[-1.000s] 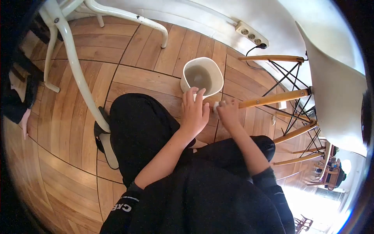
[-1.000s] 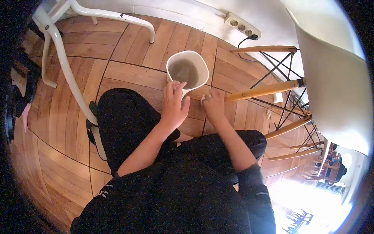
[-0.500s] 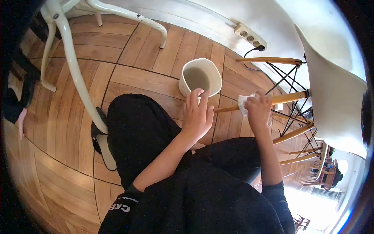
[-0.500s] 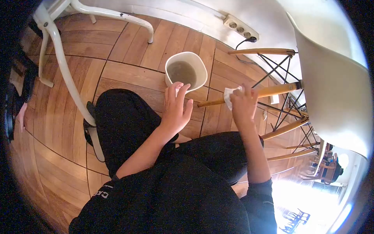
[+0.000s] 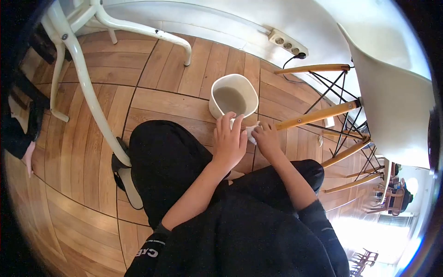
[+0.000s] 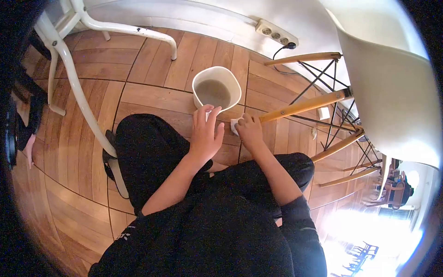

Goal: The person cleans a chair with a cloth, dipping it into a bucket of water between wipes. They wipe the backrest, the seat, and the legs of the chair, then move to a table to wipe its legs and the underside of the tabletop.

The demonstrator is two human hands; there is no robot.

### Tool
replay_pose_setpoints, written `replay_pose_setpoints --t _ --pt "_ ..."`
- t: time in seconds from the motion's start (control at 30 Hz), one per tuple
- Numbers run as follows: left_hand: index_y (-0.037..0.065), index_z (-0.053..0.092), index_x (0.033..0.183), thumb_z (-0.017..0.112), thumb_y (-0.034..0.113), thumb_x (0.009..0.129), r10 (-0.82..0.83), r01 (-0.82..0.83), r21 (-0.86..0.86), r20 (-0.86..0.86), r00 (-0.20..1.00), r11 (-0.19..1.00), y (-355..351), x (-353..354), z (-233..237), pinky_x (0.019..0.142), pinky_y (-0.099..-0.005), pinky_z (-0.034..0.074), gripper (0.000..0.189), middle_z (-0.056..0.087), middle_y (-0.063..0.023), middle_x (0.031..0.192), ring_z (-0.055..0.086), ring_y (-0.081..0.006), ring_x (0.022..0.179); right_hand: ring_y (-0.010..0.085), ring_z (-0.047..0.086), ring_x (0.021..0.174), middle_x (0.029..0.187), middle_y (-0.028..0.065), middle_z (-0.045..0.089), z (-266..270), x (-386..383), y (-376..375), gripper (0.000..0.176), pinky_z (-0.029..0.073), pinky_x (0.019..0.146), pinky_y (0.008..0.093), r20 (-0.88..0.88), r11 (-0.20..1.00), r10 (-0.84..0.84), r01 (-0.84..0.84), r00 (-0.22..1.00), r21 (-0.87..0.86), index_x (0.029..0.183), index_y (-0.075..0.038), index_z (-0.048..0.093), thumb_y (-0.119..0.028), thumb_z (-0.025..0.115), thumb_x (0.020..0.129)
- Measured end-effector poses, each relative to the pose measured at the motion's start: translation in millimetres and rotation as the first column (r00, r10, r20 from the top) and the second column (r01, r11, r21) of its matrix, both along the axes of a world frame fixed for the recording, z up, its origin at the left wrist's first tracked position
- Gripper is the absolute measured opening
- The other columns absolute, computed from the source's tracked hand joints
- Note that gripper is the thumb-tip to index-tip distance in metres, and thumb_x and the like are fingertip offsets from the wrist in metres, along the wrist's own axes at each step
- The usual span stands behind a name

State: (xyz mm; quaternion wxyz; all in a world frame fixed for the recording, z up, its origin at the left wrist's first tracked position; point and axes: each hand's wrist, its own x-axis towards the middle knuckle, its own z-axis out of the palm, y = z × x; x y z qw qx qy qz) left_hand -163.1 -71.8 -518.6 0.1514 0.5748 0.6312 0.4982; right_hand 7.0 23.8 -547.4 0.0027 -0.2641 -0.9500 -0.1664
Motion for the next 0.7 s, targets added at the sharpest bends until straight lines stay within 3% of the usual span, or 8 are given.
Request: replay_pose_setpoints --t 0.13,0.2,0.23,0.3,0.4,0.57,0.63,0.7 --pt "0.001 0.047 0.118 0.056 0.012 0.078 0.003 -0.003 0.045 0.003 1.000 0.999 3.9 6.2 -2.2 0.089 -0.0465 0.036 0.042 0.042 -0.0174 0.117 0.040 -0.0351 0.110 0.0248 0.059 0.085 0.083 0.0041 0.064 58.2 22.0 -26.2 0.011 0.045 0.075 0.0374 -0.246 0.950 -0.292 0.250 0.924 -0.189 0.081 -0.011 0.067 -0.011 0.059 0.074" --pt "0.001 0.047 0.118 0.056 0.012 0.079 -0.018 0.017 0.055 0.006 1.000 0.998 5.1 9.5 1.4 0.089 -0.0465 0.036 0.041 0.042 -0.0177 0.117 0.040 -0.0354 0.110 0.0233 0.060 0.082 0.086 0.0045 0.065 76.0 42.0 -38.9 0.012 0.048 0.072 0.0319 -0.441 0.702 -0.707 0.479 0.553 -0.527 0.090 -0.008 0.066 -0.010 0.058 0.082" --pt "0.001 0.047 0.117 0.056 0.011 0.079 -0.018 0.018 0.065 0.005 1.000 0.998 4.6 10.4 4.4 0.089 -0.0465 0.036 0.041 0.042 -0.0180 0.116 0.040 -0.0357 0.109 0.0233 0.060 0.082 0.086 0.0045 0.065 72.4 61.0 -41.4 0.012 0.048 0.072 0.0319 -0.445 0.702 -0.709 0.483 0.547 -0.524 0.090 -0.008 0.066 -0.010 0.058 0.082" --pt "0.001 0.047 0.117 0.056 0.010 0.079 -0.018 0.018 0.076 -0.005 1.000 0.997 3.8 9.2 6.5 0.089 -0.0465 0.036 0.040 0.042 -0.0184 0.115 0.041 -0.0361 0.109 0.0170 0.059 0.082 0.088 0.0036 0.064 53.7 91.0 -40.7 0.019 0.047 0.073 0.0275 -0.508 0.514 -0.855 0.314 0.106 -0.798 0.102 -0.005 0.062 -0.016 0.056 0.088" --pt "0.001 0.047 0.117 0.056 0.008 0.079 -0.056 0.056 0.103 0.004 0.998 0.993 -0.1 10.8 4.5 0.090 -0.0461 0.035 0.040 0.043 -0.0189 0.113 0.041 -0.0365 0.107 0.0112 0.056 0.085 0.096 0.0024 0.060 36.9 84.9 -34.0 0.024 0.045 0.072 0.0245 -0.463 0.484 -0.841 -0.008 -0.279 -0.875 0.111 -0.003 0.056 -0.017 0.053 0.091" --pt "0.000 0.046 0.118 0.057 0.005 0.077 -0.083 0.084 0.104 -0.013 0.996 0.991 -4.7 10.3 1.1 0.090 -0.0468 0.035 0.042 0.044 -0.0189 0.112 0.042 -0.0366 0.104 0.0139 0.050 0.108 0.121 0.0063 0.052 21.0 24.5 -11.7 0.036 0.043 0.084 0.0291 -0.347 0.461 -0.866 -0.309 -0.359 -0.832 0.125 -0.003 0.045 -0.020 0.045 0.094" --pt "0.000 0.046 0.118 0.057 0.005 0.078 -0.079 0.081 0.098 -0.023 0.997 0.992 -7.0 8.7 0.5 0.090 -0.0469 0.035 0.042 0.044 -0.0188 0.112 0.042 -0.0364 0.104 0.0146 0.051 0.105 0.112 0.0029 0.054 11.4 6.1 -10.2 0.041 0.041 0.088 0.0327 -0.489 0.668 -0.711 -0.268 -0.505 -0.694 0.124 -0.009 0.045 -0.038 0.036 0.097" --pt "0.000 0.046 0.118 0.057 0.004 0.078 -0.061 0.064 0.075 -0.049 0.997 0.995 -6.4 9.1 1.0 0.091 -0.0458 0.036 0.042 0.044 -0.0191 0.111 0.043 -0.0361 0.104 0.0185 0.045 0.114 0.121 0.0064 0.049 5.4 -12.9 -15.0 0.055 0.032 0.096 0.0336 -0.390 0.652 -0.704 -0.322 -0.593 -0.686 0.129 -0.005 0.040 -0.047 0.029 0.096"
